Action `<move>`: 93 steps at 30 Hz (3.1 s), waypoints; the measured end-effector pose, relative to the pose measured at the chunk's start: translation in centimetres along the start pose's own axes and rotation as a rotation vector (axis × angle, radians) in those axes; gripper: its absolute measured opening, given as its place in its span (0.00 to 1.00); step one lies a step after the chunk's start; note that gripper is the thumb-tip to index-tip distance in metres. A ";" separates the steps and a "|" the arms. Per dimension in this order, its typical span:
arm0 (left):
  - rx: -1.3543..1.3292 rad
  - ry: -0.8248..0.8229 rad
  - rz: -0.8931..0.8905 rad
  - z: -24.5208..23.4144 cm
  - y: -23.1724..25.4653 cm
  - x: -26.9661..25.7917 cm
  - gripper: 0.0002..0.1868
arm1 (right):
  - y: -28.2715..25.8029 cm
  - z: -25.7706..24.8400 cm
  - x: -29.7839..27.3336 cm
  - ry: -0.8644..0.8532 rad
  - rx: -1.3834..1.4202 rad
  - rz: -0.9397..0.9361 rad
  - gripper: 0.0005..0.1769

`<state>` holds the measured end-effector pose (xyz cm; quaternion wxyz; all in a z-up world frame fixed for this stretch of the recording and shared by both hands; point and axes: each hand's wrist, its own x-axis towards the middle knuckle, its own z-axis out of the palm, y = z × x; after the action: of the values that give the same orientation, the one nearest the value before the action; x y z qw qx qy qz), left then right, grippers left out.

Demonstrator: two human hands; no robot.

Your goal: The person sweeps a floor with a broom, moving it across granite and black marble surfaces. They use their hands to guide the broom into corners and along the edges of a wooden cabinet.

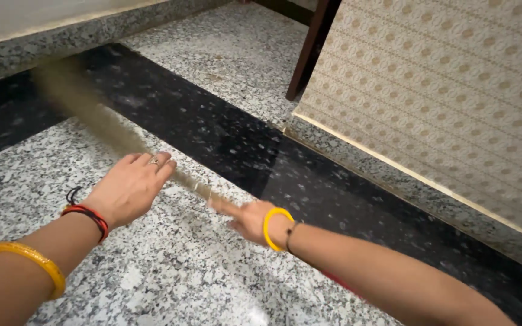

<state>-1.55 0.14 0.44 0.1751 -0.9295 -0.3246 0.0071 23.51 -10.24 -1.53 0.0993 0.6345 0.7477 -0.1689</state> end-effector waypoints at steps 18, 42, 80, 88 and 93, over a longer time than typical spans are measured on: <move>-0.067 -0.496 -0.207 6.4 1.4 0.2 0.15 | -7.9 9.4 14.4 0.093 -0.065 -0.245 0.26; 0.162 0.089 0.053 -0.8 3.9 3.9 0.34 | 5.1 -1.4 -7.9 -0.200 -0.166 0.056 0.35; 0.161 -0.147 0.237 1.4 6.8 4.8 0.38 | 3.5 -0.1 -6.0 -0.354 -0.445 -0.216 0.54; 0.145 -0.410 0.226 4.3 5.4 3.4 0.33 | 11.2 2.5 -4.0 -0.340 -0.167 0.136 0.52; 0.139 -0.480 0.152 3.1 3.6 1.6 0.32 | 15.0 3.7 -2.3 -0.241 -0.088 0.218 0.49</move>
<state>1.51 -0.53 -3.47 0.1553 -0.9087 -0.2850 0.2627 38.42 -11.66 -6.05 0.2335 0.6821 0.6637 -0.1993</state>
